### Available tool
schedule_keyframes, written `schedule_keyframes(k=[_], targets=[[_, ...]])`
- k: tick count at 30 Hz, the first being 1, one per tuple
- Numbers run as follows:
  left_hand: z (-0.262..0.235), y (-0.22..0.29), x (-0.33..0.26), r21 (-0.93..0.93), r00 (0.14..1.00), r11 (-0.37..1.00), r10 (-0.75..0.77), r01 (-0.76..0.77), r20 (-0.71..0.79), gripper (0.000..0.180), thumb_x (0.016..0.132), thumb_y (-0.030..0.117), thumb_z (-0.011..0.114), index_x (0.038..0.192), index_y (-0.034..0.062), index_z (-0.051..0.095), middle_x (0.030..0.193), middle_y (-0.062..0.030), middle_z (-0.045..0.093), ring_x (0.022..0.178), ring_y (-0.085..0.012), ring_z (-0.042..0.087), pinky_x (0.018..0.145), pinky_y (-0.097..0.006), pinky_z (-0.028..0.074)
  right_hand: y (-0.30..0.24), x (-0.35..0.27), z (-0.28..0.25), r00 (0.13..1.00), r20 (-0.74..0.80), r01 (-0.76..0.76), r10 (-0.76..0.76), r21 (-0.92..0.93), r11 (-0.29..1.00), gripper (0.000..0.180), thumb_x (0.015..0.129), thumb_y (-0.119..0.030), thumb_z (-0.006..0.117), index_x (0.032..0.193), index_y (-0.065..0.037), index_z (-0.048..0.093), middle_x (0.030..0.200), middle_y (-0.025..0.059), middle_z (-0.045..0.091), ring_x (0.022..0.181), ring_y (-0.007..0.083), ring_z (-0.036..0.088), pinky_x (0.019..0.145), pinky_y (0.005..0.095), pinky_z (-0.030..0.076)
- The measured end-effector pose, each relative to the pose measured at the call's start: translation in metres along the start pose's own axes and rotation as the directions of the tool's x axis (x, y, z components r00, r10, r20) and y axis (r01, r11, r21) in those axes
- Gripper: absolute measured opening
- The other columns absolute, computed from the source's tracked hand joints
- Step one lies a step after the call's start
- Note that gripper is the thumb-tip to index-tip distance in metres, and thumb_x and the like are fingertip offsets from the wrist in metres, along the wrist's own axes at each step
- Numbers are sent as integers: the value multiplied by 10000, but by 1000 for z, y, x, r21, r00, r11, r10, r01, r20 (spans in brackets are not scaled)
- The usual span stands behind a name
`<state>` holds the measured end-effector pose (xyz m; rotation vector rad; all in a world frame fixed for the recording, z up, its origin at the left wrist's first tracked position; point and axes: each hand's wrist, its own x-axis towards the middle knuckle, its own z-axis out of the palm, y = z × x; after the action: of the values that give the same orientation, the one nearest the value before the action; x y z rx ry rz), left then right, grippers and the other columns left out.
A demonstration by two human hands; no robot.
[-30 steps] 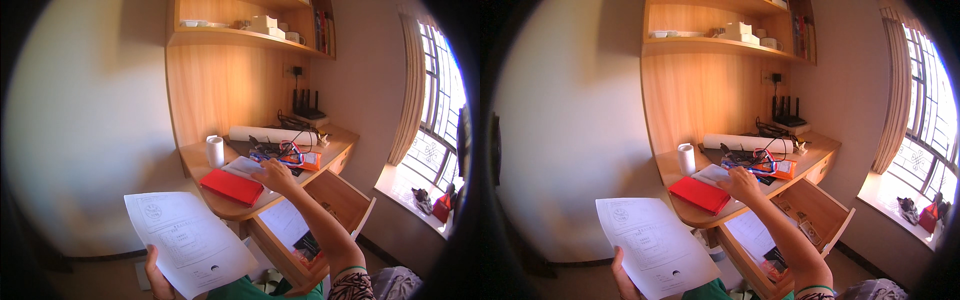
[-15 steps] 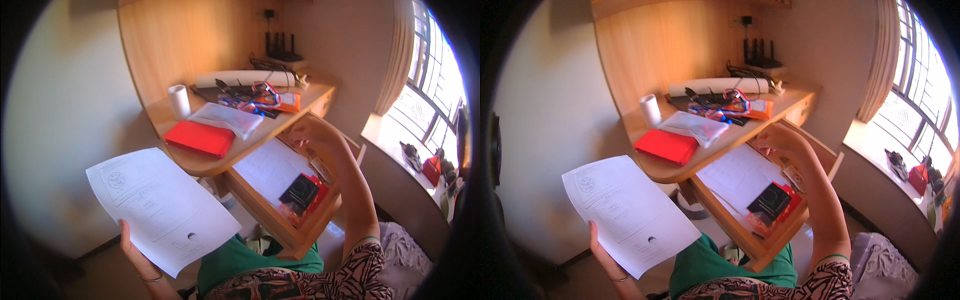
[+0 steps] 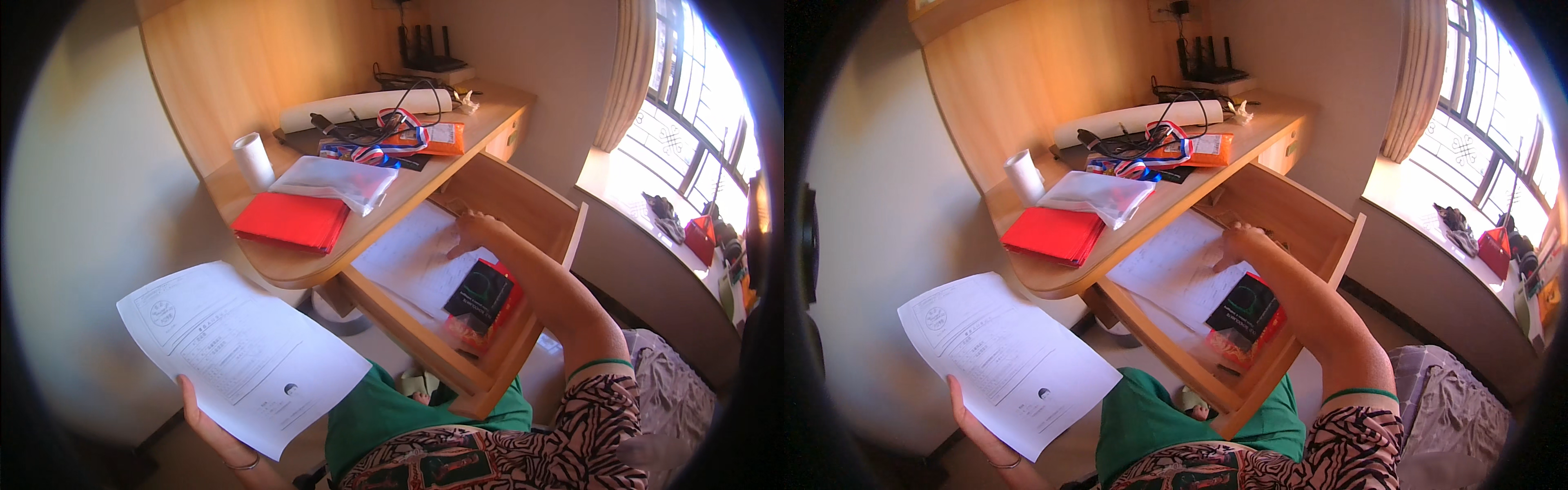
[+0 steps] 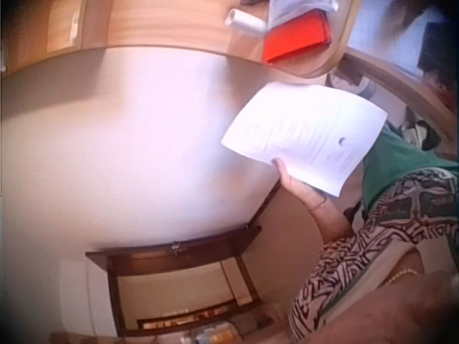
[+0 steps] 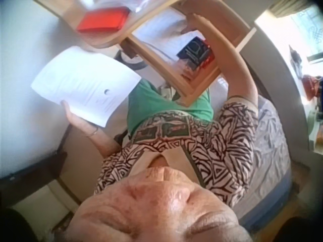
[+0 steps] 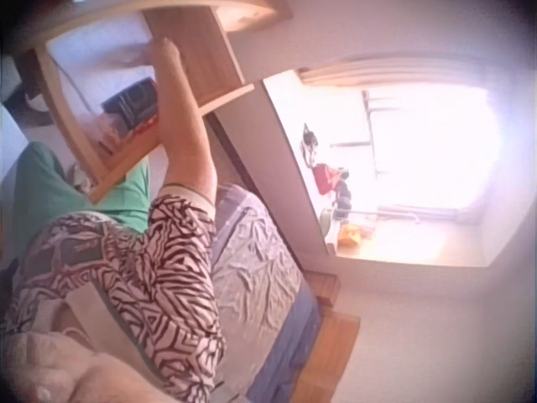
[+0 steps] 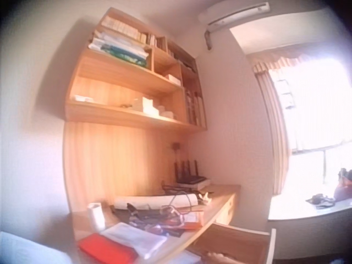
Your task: The person sits at a desk and sorts red envelopes from a drawer, stacking them on the desk. They then handle a white document and a cardboard envelope, placing them back in the drawer. The person continues to fold and arrange red envelopes.
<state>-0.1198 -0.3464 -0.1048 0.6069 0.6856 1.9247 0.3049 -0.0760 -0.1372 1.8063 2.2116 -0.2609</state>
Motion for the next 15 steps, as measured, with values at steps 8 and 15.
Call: schedule_keyframes(k=[8, 15], targets=[[11, -9, -1, 3, 998, 999, -51, 51, -31, 612, 1013, 438, 363, 1445, 5, 348, 1400, -128, 474, 1223, -276, 490, 1027, -392, 396, 26, 27, 18, 997, -72, -23, 25, 27, 999, 890, 628, -649, 758, 1289, -78, 588, 1256, 126, 618, 1172, 296, 572, 934, 419, 492], [25, -21, -5, 20, 995, 995, -96, 96, -13, 628, 1011, 456, 351, 1454, 12, 335, 1424, -132, 447, 1239, -289, 478, 1040, -413, 385, 28, 20, 11, 989, 79, -146, 129, 278, 949, 728, 651, -613, 760, 1076, -25, 705, 990, 145, 702, 948, 309, 667, 797, 423, 546]])
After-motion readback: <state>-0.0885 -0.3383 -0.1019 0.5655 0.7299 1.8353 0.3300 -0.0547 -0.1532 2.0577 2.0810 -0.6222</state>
